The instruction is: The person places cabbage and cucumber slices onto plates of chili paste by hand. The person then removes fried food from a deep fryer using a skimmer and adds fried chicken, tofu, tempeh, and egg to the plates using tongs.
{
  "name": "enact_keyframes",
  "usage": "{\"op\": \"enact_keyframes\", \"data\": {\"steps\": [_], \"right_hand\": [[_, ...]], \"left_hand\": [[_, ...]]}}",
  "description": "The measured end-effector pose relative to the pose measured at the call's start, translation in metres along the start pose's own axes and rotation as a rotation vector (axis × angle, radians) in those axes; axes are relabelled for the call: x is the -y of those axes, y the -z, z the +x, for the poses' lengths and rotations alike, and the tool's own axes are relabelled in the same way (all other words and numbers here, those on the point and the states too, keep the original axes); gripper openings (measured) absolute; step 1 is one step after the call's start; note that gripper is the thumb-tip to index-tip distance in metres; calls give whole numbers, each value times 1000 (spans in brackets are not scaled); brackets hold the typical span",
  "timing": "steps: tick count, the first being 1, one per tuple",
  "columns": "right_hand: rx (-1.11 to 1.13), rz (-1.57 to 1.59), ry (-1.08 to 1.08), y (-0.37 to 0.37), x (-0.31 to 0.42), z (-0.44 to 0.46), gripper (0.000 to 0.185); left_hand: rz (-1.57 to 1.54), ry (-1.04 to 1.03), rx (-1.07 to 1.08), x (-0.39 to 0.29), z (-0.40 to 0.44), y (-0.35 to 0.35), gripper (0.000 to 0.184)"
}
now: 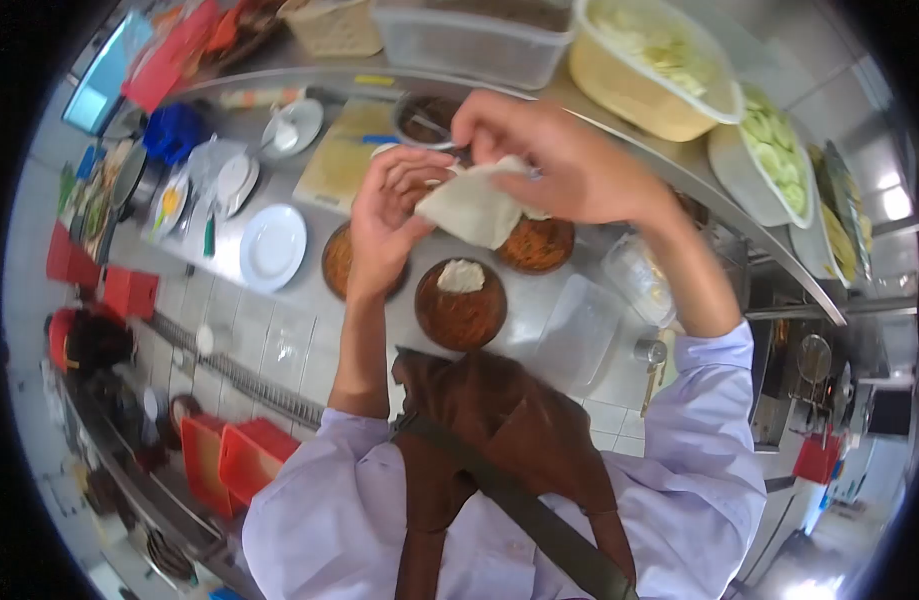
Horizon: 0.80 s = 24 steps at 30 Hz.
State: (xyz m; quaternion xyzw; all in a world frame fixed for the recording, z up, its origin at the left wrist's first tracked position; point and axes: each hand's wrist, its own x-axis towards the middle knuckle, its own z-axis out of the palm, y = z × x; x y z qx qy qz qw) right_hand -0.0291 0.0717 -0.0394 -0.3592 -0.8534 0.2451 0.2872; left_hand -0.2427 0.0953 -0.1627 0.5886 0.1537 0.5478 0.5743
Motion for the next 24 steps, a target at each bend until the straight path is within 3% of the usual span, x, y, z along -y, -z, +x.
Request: {"op": "enact_keyframes", "data": {"steps": [2,4,6,8,9,11,16,21,23,24], "right_hand": [[1,42,-3,-59,-34,15,28],[-35,131,14,-112,-77,31,26],[-40,195,30,-159,-110,50,27],[-98,317,-123,-209,-143,72,20],[-94,324,-117,-232,-161,84,20],[-51,306,-87,-274,-195,106,19],[-12,156,-176,-340,-244,138,12],[14,14,-211,-369,-281,151,13],[100,-166,-276,-359,-274,150,12],[109,-160,-281,-359,-274,148,12]], "left_hand": [[85,43,-17,16,-16,26,46],[382,249,-78,31,-32,64,37],[259,316,-111,45,-47,107,36],[108,432,-213,53,-54,143,36],[115,433,-221,64,-55,159,36],[601,402,-184,90,-60,190,37],[947,372,-222,158,-63,252,29],[994,296,-189,201,-55,278,31],[1023,109,-122,223,-56,289,33],[1020,120,-124,221,-57,286,33]]}}
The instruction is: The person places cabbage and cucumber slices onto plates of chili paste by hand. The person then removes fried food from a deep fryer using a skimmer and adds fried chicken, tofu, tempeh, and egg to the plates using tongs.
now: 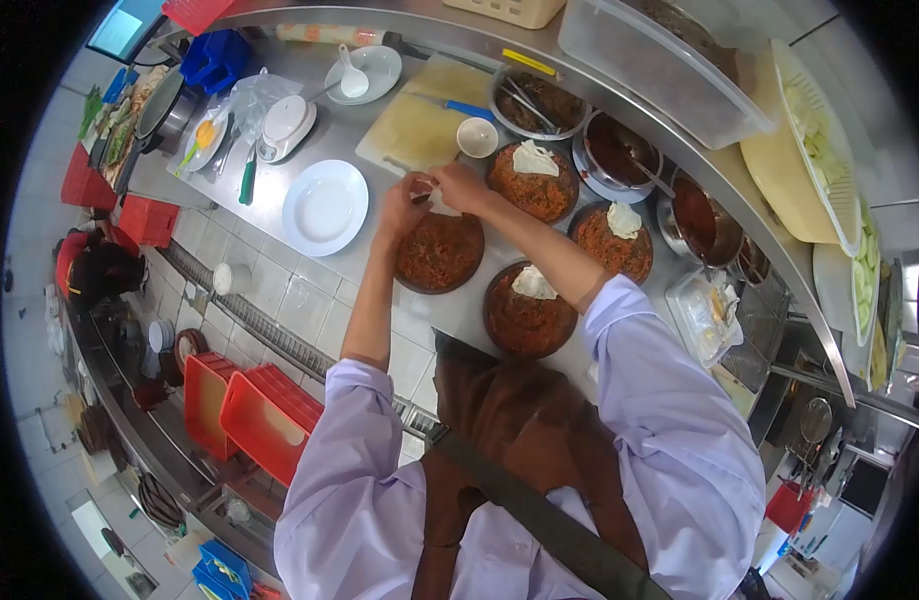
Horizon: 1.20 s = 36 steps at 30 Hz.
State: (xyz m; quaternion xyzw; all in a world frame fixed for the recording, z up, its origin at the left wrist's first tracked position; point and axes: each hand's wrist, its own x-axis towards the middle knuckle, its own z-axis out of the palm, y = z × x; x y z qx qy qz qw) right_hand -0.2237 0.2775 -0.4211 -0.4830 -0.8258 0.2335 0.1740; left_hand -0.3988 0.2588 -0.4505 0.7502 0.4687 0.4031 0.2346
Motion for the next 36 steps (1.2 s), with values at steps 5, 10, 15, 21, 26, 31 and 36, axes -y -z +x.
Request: {"op": "enact_keyframes", "data": {"steps": [5,10,15,21,26,31,36], "right_hand": [[-139,126,50,-2,-11,-4,13],[-169,113,2,-7,-18,-6,12],[-141,132,-120,3,-9,-20,9],[-185,169,-233,-9,-14,-29,8],[-231,144,-231,-8,-6,-31,8],[-259,101,-231,-19,-12,-28,10],[-410,98,-273,-26,9,-54,27]], "left_hand": [[-111,129,135,-7,6,3,37],[-85,107,149,2,16,1,34],[-167,72,202,4,22,1,36],[-72,41,285,6,28,-3,39],[-107,45,326,11,28,2,36],[-59,14,324,9,29,8,35],[-27,-100,172,13,10,12,25]]}}
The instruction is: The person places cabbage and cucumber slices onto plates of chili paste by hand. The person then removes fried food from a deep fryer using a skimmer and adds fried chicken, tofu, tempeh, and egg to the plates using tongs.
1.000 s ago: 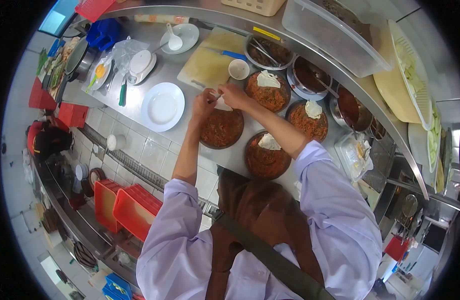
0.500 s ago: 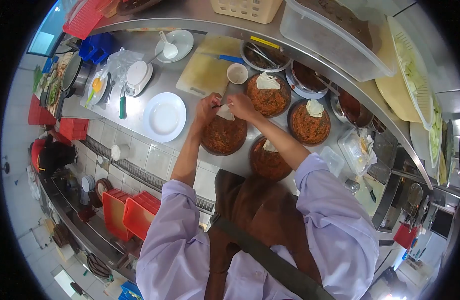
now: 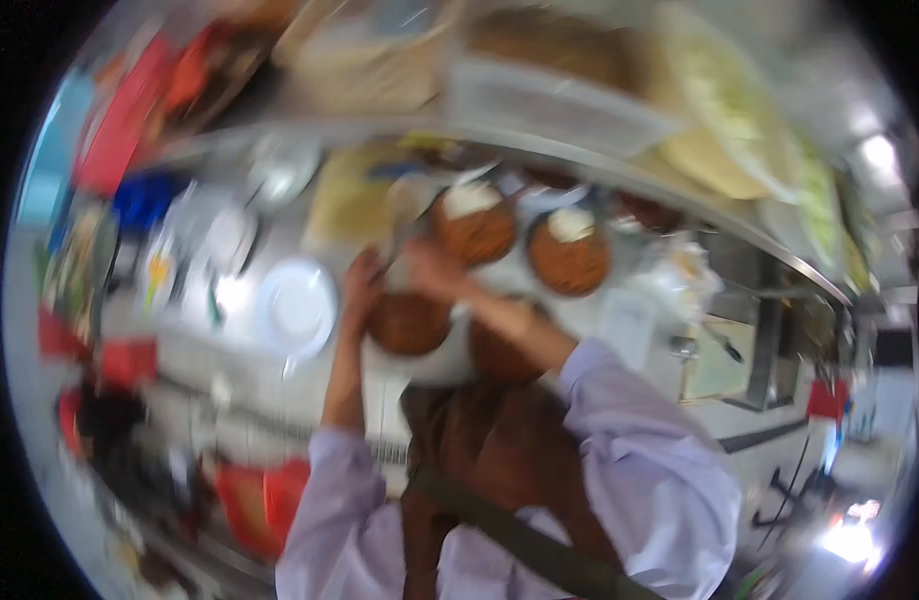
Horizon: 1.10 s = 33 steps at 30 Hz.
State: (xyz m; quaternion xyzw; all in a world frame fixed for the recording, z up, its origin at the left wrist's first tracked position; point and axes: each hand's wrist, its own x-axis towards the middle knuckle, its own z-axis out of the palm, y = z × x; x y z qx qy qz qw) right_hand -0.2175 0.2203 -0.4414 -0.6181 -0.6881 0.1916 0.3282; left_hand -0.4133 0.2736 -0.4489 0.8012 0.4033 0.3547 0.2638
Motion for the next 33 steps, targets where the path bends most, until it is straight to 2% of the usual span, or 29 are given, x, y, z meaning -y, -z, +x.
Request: {"op": "enact_keyframes", "data": {"steps": [1,2,3,4,5,7,8,9,10,11,12,14,16,17,19,23,26,28,29,31,33], "right_hand": [[-5,41,7,24,13,-7,28],[-93,32,123,59,35,-16,28],[-148,-25,130,107,73,-27,30],[-256,-41,216,153,96,-34,30],[-353,-47,312,198,112,-42,29],[-611,-155,525,299,143,-55,25],[-675,-295,570,342,142,-62,14],[-805,-355,527,394,154,-63,14],[-802,-441,351,437,162,-69,12],[-856,-456,341,475,153,-61,11],[-790,-467,120,510,161,-58,12],[-577,-682,39,567,120,-41,17],[-287,-891,-241,595,76,-24,27],[-294,-890,-238,599,59,-20,27],[57,-1057,-336,601,36,-12,34],[46,-1136,-297,597,21,-4,37],[104,-1088,-302,614,40,0,36],[152,-883,-474,629,50,9,40],[156,-885,-472,630,48,8,40],[-102,-994,-357,630,35,6,41],[-78,-1061,-354,625,23,16,40]], "left_hand": [[51,-42,92,-26,10,11,28],[-53,119,100,-33,10,11,31],[-85,48,-5,-31,7,9,36],[-192,123,-70,-26,-3,5,41],[-166,214,-89,-41,-2,12,42],[-129,273,-188,-67,-10,17,46],[-136,254,-178,-73,-16,15,46],[-143,290,-245,-78,-22,14,46],[-151,327,-313,-83,-26,12,47],[-153,313,-304,-87,-30,12,47],[-124,339,-328,-90,-31,11,47],[-97,359,-354,-98,-29,10,47],[-49,317,-332,-103,-24,11,48],[-47,311,-337,-104,-23,12,48],[-98,231,-316,-102,-12,11,53],[-85,139,-330,-106,-3,9,57],[-76,205,-322,-109,-3,11,55],[-105,289,-316,-102,-8,16,53],[-106,293,-317,-98,-11,18,53],[-151,353,-362,-96,-15,21,51],[-164,361,-360,-96,-16,23,50]]}}
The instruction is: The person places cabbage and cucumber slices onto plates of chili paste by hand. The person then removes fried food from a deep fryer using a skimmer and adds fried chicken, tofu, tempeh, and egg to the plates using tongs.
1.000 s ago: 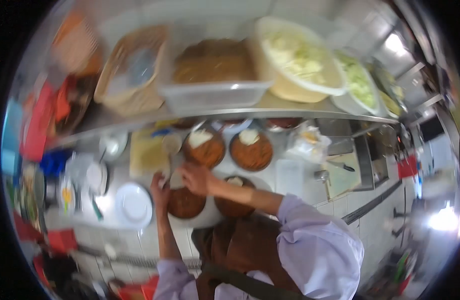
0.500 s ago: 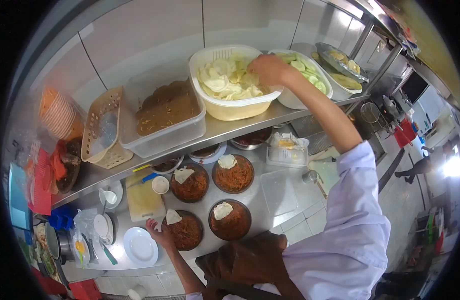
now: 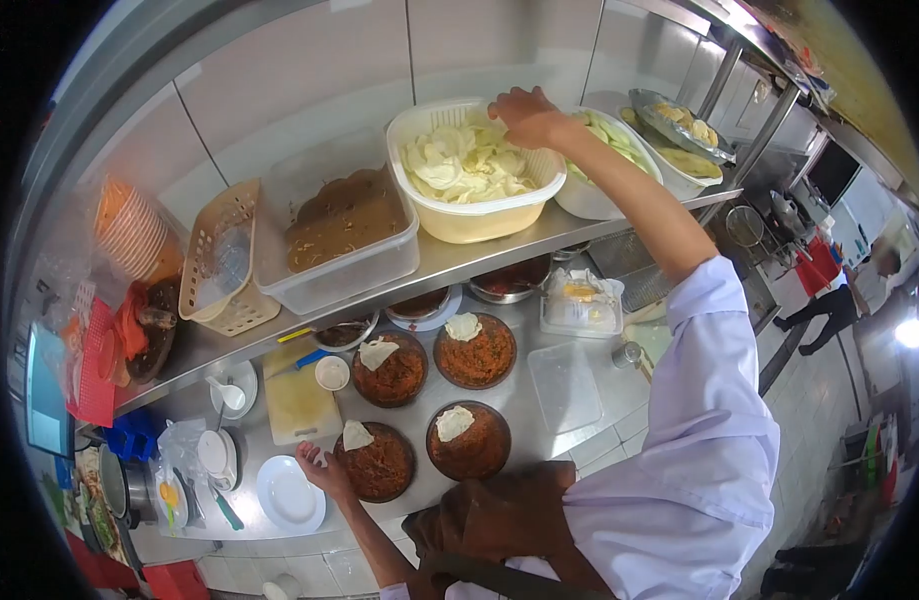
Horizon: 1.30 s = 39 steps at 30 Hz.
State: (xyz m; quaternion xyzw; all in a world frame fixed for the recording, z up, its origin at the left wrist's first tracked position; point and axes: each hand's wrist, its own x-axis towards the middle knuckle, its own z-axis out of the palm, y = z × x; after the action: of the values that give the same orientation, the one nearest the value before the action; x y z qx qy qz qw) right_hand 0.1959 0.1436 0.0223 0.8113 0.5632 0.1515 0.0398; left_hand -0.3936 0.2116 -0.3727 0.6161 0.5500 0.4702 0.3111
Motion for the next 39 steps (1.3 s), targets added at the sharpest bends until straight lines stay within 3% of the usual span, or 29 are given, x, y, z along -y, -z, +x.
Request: {"op": "enact_keyframes", "data": {"steps": [5,7,9,11,14,16,18,20,22,24,27,29,30,33,36,37,39], "right_hand": [[100,58,-29,3,4,16,36],[-67,68,-33,20,-14,16,40],[-34,61,-186,46,-47,10,38],[115,62,-334,69,-67,-19,41],[242,-9,-361,49,-101,-46,53],[206,116,-266,20,-116,-64,64],[111,253,-129,-1,-124,-75,67],[127,193,-162,-3,-122,-78,63],[58,163,-99,-5,-118,-81,57],[-2,229,-181,1,-99,-87,57],[-81,187,-168,-2,-97,-98,53],[-122,158,-132,-14,-113,-97,50],[-169,128,-73,-13,-118,-97,46],[-225,54,-95,-9,-121,-103,35],[-313,153,-74,-10,-132,-108,29],[-268,84,-142,-8,-131,-112,30],[-231,47,-189,-9,-136,-118,34]], "left_hand": [[-197,4,48,-8,8,3,45],[-301,2,55,-25,7,2,43],[-502,-72,85,-44,12,1,39],[-528,-72,107,-98,13,3,40],[-740,-68,230,-178,20,0,44],[-888,-167,366,-254,9,-1,57],[-990,-302,703,-313,-7,2,68],[-1124,-296,1155,-363,-28,8,82],[-1216,-670,1543,-388,-31,10,81],[-1425,-576,1550,-411,-72,1,84],[-1938,-816,1370,-423,-95,-6,89],[-1737,-419,1938,-425,-87,9,81],[-1741,-413,1963,-432,-93,8,81],[-1935,-344,1801,-442,-110,2,71],[-1708,-345,1954,-435,-93,-9,81],[-1494,-662,1831,-436,-75,-16,82],[-1263,-712,1626,-427,-61,-21,70]]}}
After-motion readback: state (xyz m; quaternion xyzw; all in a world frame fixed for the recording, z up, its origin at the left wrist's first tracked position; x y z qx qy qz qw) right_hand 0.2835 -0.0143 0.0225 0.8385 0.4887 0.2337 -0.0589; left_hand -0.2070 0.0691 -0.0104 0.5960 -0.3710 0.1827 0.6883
